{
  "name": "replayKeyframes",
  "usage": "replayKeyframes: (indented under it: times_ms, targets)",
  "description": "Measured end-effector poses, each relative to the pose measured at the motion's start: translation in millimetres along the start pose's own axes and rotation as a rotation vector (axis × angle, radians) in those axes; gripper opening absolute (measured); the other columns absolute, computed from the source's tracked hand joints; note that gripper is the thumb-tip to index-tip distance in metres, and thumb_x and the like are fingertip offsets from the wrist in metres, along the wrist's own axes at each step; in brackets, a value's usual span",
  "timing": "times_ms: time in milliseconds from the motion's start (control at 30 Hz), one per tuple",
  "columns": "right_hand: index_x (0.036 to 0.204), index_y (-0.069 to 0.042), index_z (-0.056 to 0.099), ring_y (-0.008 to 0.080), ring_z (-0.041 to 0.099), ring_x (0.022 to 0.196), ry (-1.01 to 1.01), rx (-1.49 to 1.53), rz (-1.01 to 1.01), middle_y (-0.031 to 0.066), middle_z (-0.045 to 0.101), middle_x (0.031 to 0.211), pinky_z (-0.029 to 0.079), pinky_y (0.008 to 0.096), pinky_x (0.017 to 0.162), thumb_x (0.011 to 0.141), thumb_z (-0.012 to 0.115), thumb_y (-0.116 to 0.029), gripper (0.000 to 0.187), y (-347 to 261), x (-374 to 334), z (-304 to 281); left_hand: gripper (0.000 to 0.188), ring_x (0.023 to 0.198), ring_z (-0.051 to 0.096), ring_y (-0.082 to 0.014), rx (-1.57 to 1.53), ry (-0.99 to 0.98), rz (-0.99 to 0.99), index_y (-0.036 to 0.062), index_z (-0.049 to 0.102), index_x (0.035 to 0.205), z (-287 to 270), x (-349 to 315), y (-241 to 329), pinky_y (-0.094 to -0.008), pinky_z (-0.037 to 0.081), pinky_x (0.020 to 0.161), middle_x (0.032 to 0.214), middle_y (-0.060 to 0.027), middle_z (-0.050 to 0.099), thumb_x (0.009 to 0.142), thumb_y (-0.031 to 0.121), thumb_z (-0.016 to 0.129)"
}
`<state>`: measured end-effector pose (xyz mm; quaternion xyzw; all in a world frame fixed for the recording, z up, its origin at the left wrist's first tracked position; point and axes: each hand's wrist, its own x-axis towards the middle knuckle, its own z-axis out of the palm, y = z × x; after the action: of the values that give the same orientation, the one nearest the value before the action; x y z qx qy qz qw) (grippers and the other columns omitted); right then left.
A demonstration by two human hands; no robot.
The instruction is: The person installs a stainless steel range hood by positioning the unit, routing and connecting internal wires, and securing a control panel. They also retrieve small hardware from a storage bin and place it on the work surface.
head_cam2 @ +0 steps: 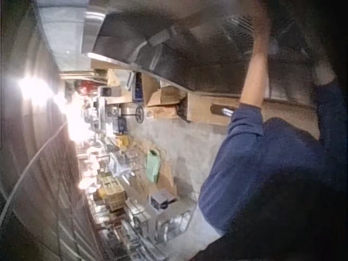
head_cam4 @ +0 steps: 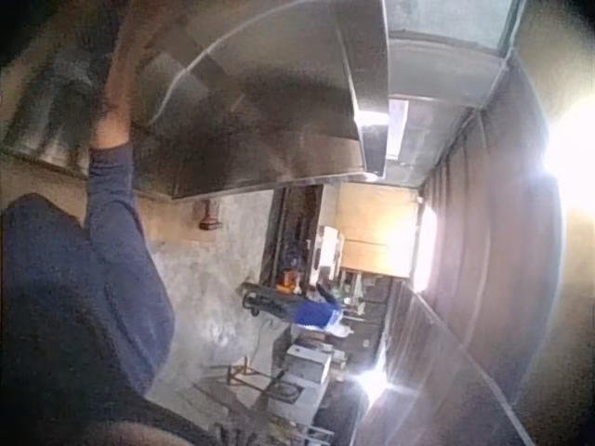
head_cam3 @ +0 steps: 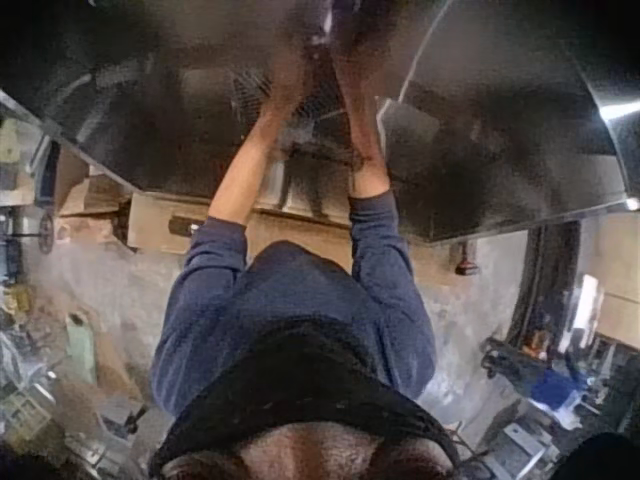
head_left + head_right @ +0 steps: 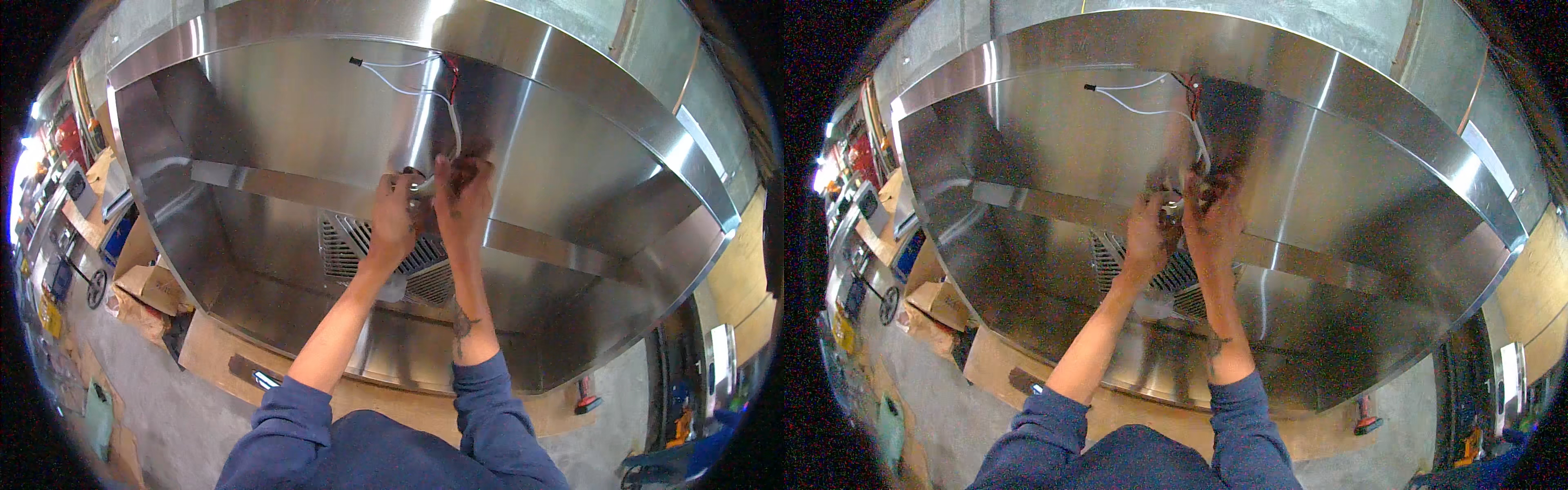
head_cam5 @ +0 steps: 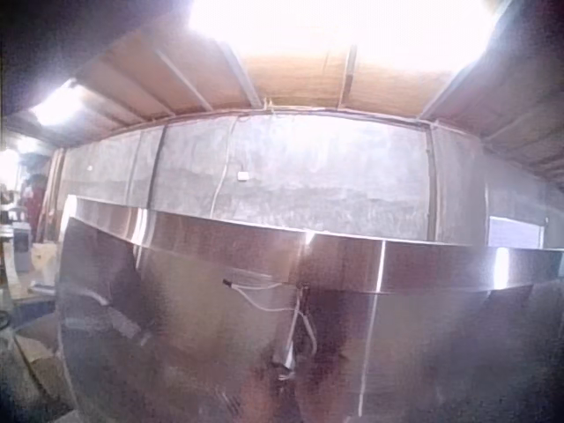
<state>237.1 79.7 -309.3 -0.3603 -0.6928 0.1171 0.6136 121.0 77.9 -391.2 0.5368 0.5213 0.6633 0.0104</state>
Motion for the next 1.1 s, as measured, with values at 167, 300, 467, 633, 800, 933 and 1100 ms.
replayKeyframes:
  times_ms: [167,300,467,633,800,933,1100]
  targets:
    - [0.111,0.003,0.053,0.0493,0.066,0.085,-0.005,-0.156,-0.302,0.0295,0.066,0.090,0.052,0.0559,0.072,0.103,0.062,-0.023,0.028,22.4,12.9,15.9,0.043,0.104,0.064,-0.0476,0.294,-0.087,0.160,0.0043,0.058,0.133,-8.0,7.0,29.3,-0.0529,0.054,0.081,0.120,-0.0230,0.065,0.091,0.006,0.065]
    - [0.104,0.000,0.052,0.0535,0.064,0.088,-0.084,-0.116,-0.292,0.0323,0.065,0.091,0.051,0.0601,0.072,0.103,0.062,-0.024,0.027,4.1,13.4,21.2,0.035,0.097,0.061,-0.0525,0.265,-0.121,0.073,-0.0012,0.056,0.118,-18.8,3.7,30.0,-0.0544,0.052,0.081,0.106,-0.0281,0.063,0.087,0.002,0.070]
    - [0.102,0.001,0.052,0.0559,0.064,0.086,-0.130,-0.272,-0.382,0.0337,0.066,0.089,0.051,0.0602,0.071,0.102,0.064,-0.028,0.031,17.8,13.9,21.5,0.026,0.088,0.064,-0.0520,0.171,-0.089,0.097,-0.0034,0.054,0.111,-29.8,-8.9,29.5,-0.0541,0.051,0.076,0.092,-0.0272,0.066,0.092,0.006,0.069]
    - [0.100,0.003,0.056,0.0558,0.065,0.087,-0.266,-0.245,-0.284,0.0348,0.067,0.084,0.053,0.0598,0.073,0.100,0.068,-0.030,0.036,11.3,21.8,13.5,0.027,0.094,0.070,-0.0462,0.197,-0.102,-0.029,-0.0027,0.060,0.113,-59.4,-23.2,61.3,-0.0506,0.054,0.081,0.099,-0.0277,0.070,0.093,0.012,0.071]
    - [0.098,0.007,0.057,0.0535,0.067,0.086,-0.294,-0.256,-0.292,0.0342,0.066,0.082,0.054,0.0573,0.073,0.100,0.068,-0.030,0.039,4.0,19.3,4.9,0.030,0.097,0.070,-0.0452,0.233,-0.052,-0.038,-0.0046,0.060,0.114,-78.9,-19.8,89.8,-0.0486,0.055,0.084,0.102,-0.0277,0.072,0.094,0.015,0.073]
    - [0.098,0.007,0.057,0.0536,0.067,0.085,-0.313,-0.223,-0.269,0.0332,0.067,0.082,0.053,0.0577,0.073,0.101,0.067,-0.028,0.037,2.0,17.7,-0.8,0.030,0.099,0.071,-0.0441,0.223,-0.051,-0.040,-0.0046,0.060,0.114,-79.6,-11.4,103.3,-0.0477,0.056,0.085,0.103,-0.0277,0.072,0.095,0.015,0.072]
    - [0.098,0.006,0.057,0.0531,0.067,0.081,-0.305,-0.229,-0.284,0.0313,0.068,0.081,0.053,0.0575,0.073,0.102,0.064,-0.028,0.035,15.4,21.5,6.4,0.030,0.099,0.073,-0.0405,0.203,-0.037,-0.001,-0.0048,0.059,0.115,-70.8,-18.3,109.7,-0.0458,0.056,0.085,0.102,-0.0265,0.073,0.096,0.015,0.071]
